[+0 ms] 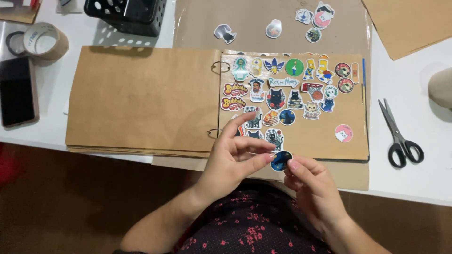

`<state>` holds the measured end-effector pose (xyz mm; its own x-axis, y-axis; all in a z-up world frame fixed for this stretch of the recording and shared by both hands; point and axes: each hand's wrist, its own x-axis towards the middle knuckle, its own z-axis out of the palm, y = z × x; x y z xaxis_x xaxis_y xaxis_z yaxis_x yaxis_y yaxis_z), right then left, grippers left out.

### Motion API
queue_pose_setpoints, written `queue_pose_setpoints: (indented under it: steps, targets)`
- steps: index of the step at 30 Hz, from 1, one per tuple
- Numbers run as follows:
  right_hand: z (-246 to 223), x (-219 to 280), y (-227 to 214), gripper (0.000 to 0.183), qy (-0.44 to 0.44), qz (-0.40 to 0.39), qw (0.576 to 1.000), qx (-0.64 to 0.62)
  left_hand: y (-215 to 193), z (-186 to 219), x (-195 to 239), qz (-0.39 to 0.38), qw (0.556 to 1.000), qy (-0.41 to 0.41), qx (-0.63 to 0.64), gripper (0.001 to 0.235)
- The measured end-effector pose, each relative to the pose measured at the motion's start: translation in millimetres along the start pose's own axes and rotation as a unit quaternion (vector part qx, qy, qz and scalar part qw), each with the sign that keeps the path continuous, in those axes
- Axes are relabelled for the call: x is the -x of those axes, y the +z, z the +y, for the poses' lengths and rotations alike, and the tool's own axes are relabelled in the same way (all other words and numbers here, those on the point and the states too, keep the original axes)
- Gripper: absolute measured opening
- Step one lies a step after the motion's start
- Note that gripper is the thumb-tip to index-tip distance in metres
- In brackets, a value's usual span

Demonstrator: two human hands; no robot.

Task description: Cutting out a sticker, peeling off its backing, and placing it onto a page in a scrapbook

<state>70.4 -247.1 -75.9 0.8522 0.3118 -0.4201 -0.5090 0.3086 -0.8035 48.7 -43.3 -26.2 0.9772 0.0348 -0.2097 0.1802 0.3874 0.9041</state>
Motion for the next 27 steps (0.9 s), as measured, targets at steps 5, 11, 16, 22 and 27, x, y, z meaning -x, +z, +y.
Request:
queue_pose_setpoints:
  steps: [5, 11, 16, 22, 27]
  targets:
    - [4, 5, -2, 0.013, -0.053, 0.008, 0.998, 0.028, 11, -13, -4, -0.006, 1.000, 0.008, -0.021, 0.077]
    - [3, 5, -7, 0.010, -0.127, 0.032, 0.976, 0.176, 17, -21, -6, 0.025, 0.998, -0.008, -0.055, 0.078]
    - [-1, 7, -10, 0.005, -0.308, 0.026, 0.861, 0.404, 9, -40, 8, 0.015, 0.914, 0.225, -0.337, 0.073]
    - [-22, 13, -2, 0.010, -0.473, -0.044, 0.727, 0.496, 8, -43, 7, -0.058, 0.734, 0.465, -0.491, 0.050]
    - [-28, 10, -7, 0.008, -0.499, -0.021, 0.670, 0.549, 19, -34, -6, -0.093, 0.649, 0.532, -0.536, 0.026]
